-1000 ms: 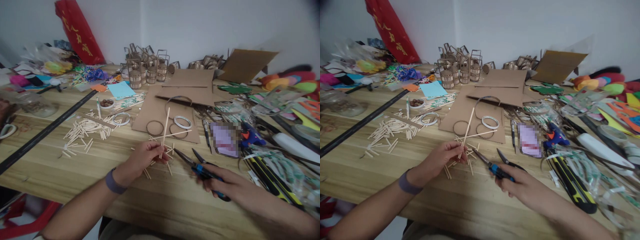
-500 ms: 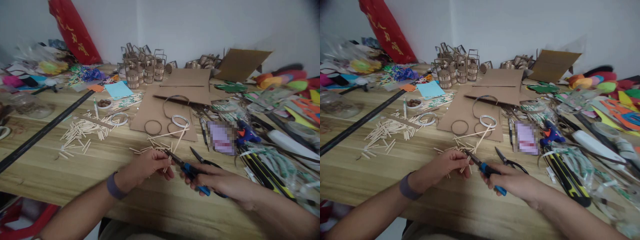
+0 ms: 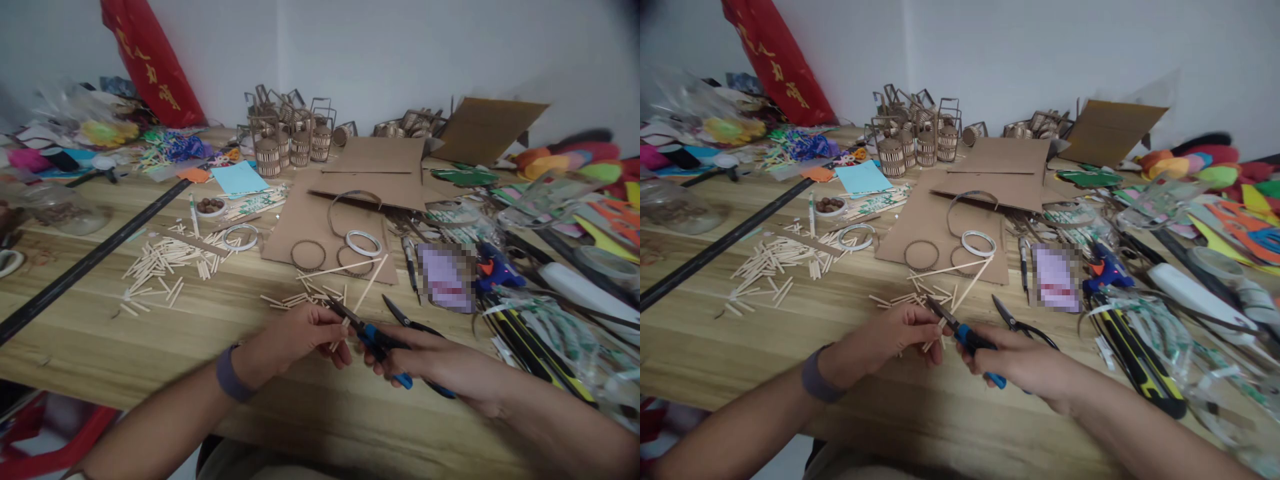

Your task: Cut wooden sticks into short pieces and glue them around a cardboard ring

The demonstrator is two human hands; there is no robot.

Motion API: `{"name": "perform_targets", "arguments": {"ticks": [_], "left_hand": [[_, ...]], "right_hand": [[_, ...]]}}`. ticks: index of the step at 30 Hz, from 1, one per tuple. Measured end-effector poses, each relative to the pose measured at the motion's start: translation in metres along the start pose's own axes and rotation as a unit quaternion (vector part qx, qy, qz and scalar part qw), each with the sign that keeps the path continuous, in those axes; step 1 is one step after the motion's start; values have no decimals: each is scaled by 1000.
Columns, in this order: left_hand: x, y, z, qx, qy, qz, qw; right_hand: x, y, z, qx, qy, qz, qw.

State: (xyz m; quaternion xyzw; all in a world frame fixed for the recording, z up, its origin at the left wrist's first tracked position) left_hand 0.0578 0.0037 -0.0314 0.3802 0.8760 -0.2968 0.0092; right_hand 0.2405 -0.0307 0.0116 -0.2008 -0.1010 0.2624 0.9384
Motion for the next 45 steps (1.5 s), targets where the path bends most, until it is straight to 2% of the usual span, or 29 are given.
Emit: {"name": "perform_targets", "arguments": {"ticks": [14, 20, 29, 37, 41, 45], "left_hand": [[-2, -1, -2, -3, -7, 5, 1000], [-1, 0, 1, -8, 9, -1, 1000], [-1, 2, 2, -11, 18, -3, 1000], [1, 6, 7, -15, 30, -22, 999], [0, 2, 3, -35, 42, -12, 998], [-2, -1, 0, -21, 23, -13, 999]], "right_hand": [[-1, 1, -2, 29, -40, 33, 998], [-2, 3, -3, 38, -54, 31, 997], [-9, 8, -16, 50, -141, -8, 989], [-8, 10, -13, 59, -130, -16, 990], [-9, 8, -3, 79, -70, 2, 994], [-10, 3, 0, 47, 15, 2, 999]]}}
Point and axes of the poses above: each hand's wrist, its own y-axis towards the middle knuckle, its own x-axis out of the back of the hand, z = x × y, the point moved 2 cm from there along y, towards the middle knuckle, and after that the axes turned 14 degrees about x, right-handed, at the moved point
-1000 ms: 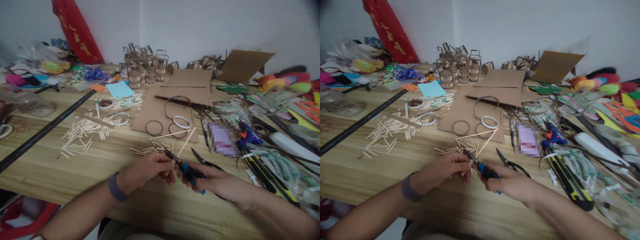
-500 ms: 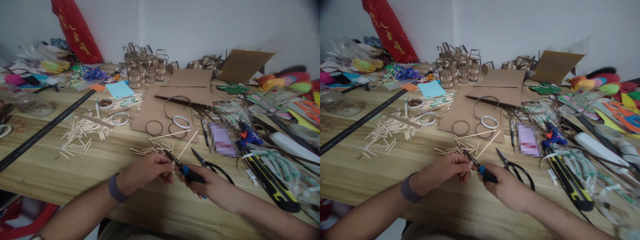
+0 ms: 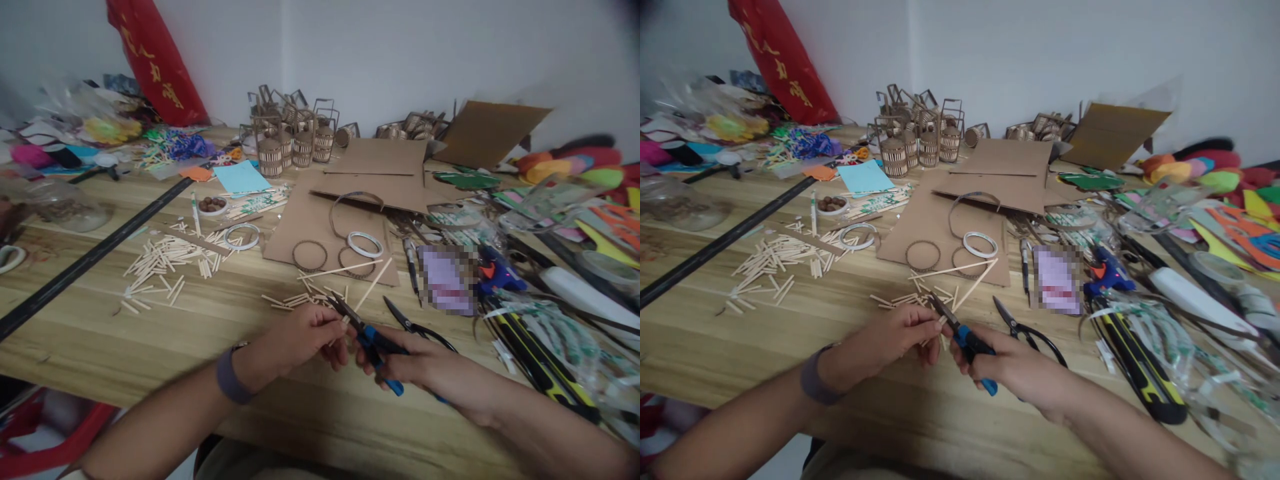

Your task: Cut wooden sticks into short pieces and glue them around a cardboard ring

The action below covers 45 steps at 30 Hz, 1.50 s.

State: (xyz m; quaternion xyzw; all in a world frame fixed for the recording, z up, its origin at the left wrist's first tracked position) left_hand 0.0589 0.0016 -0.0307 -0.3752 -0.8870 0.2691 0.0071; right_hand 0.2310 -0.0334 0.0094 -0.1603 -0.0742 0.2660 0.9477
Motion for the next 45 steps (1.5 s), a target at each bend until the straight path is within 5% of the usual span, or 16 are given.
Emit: {"name": "perform_targets", "arguments": {"ticks": [24, 28, 32, 35, 40, 45], "left_hand": [[0, 3, 2, -7, -5, -26, 1000], [8, -1, -8, -48, -10, -72, 996], [21, -1, -13, -88, -34, -166, 982], [22, 0, -10, -52, 35, -171, 983], [12, -1, -7, -39, 221, -156, 962], [9, 0, -5, -100, 304, -177, 931]], "right_hand": [[-3, 11, -18, 20, -82, -11, 996], [-4, 12, -12, 57, -26, -27, 998], [-1, 12, -13, 95, 6, -113, 989], [6, 15, -12, 167, -139, -195, 956], [9, 29, -7, 326, -370, -230, 839], [5, 41, -21, 255, -452, -171, 837]]}}
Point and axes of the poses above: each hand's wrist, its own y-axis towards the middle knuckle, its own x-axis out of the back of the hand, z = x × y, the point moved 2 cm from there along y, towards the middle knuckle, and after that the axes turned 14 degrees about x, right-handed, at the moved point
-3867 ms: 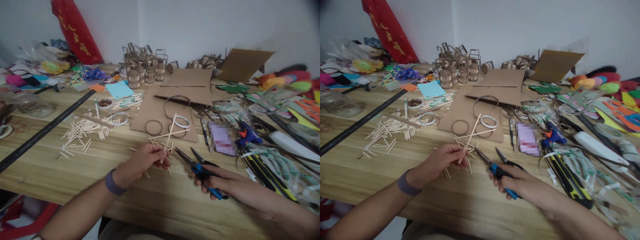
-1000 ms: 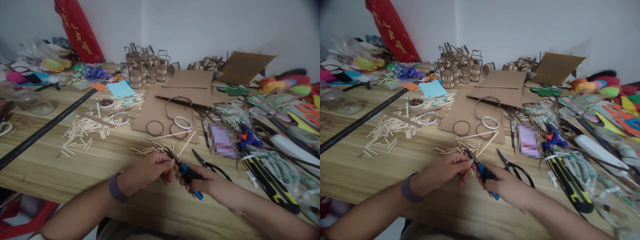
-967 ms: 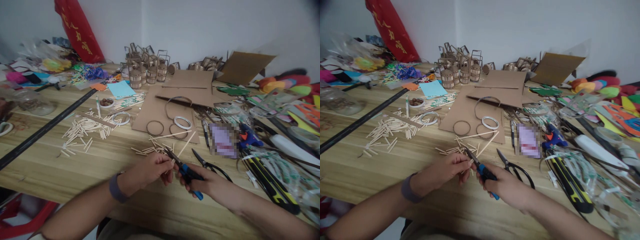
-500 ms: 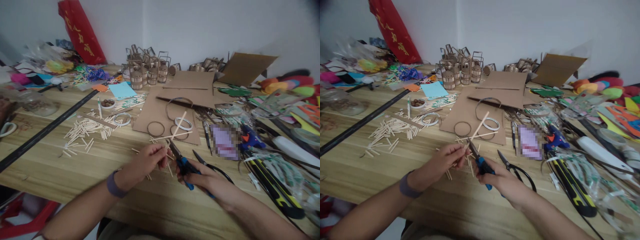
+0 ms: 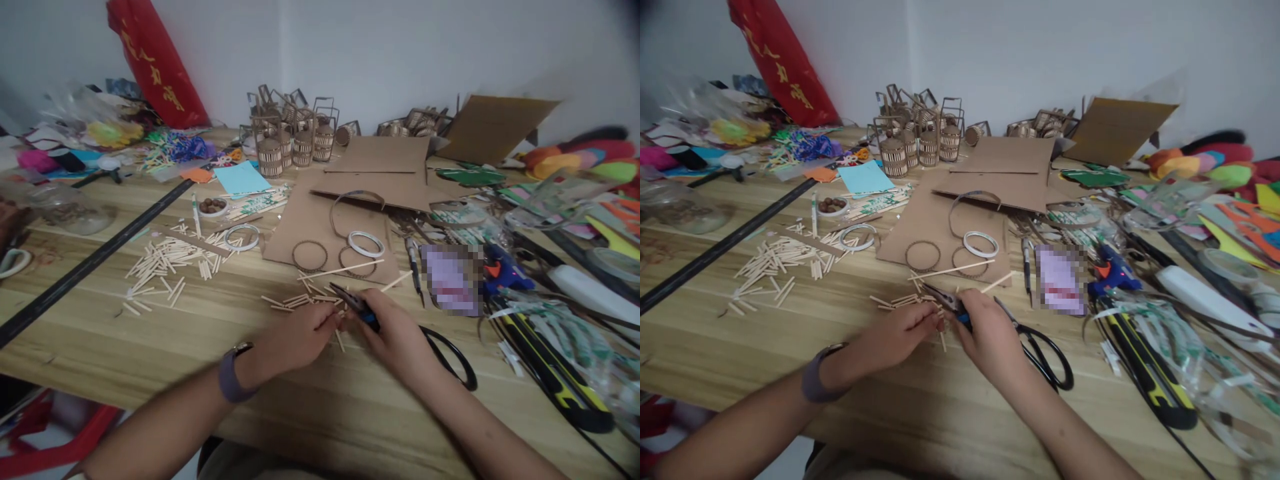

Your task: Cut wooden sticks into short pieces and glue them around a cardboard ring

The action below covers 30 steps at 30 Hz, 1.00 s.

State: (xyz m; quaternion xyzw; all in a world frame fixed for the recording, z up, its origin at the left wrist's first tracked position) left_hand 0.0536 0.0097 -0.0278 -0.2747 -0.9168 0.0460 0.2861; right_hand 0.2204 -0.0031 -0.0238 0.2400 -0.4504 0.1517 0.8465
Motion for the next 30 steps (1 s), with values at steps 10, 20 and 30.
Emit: {"name": "perform_targets", "arguments": {"ticks": [10, 20, 30], "left_hand": [[-12, -3, 3, 28, 133, -81, 987], [13, 3, 0, 13, 57, 13, 998], [11, 5, -2, -71, 105, -183, 975]], "right_hand": [[-15, -4, 9, -79, -143, 51, 985], [15, -4, -4, -2, 122, 10, 992], [5, -13, -1, 43, 99, -13, 994]]}}
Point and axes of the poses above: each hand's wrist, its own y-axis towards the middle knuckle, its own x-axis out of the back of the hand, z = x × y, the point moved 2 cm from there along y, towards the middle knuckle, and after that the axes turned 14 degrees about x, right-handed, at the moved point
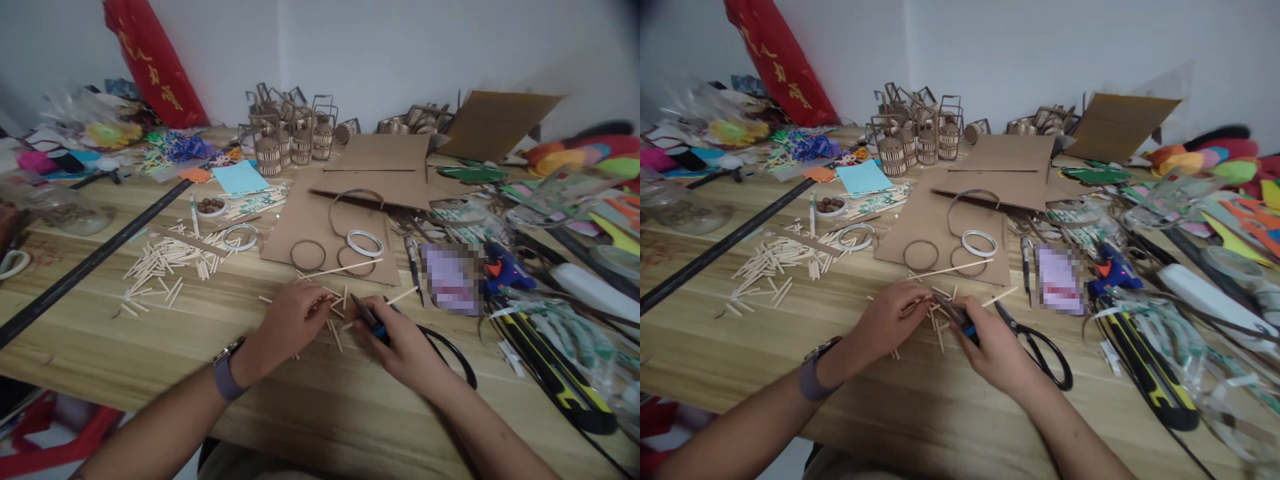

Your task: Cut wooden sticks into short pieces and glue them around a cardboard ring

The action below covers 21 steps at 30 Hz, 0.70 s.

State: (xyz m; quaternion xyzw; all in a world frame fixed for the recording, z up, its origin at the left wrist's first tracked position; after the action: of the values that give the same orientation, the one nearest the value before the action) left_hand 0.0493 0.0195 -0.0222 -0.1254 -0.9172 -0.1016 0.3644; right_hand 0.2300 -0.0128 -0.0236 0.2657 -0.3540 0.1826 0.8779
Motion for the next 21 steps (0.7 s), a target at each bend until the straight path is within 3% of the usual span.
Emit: {"name": "perform_targets", "arguments": {"ticks": [3, 10, 21], "left_hand": [[3, 1, -1, -8, -37, -17, 999], [6, 1, 3, 68, -136, -11, 988], [7, 4, 9, 182, -312, 26, 932]], "right_hand": [[-1, -1, 0, 12, -4, -8, 1000], [-3, -2, 1, 36, -19, -27, 999], [-9, -4, -1, 44, -30, 2, 999]]}}
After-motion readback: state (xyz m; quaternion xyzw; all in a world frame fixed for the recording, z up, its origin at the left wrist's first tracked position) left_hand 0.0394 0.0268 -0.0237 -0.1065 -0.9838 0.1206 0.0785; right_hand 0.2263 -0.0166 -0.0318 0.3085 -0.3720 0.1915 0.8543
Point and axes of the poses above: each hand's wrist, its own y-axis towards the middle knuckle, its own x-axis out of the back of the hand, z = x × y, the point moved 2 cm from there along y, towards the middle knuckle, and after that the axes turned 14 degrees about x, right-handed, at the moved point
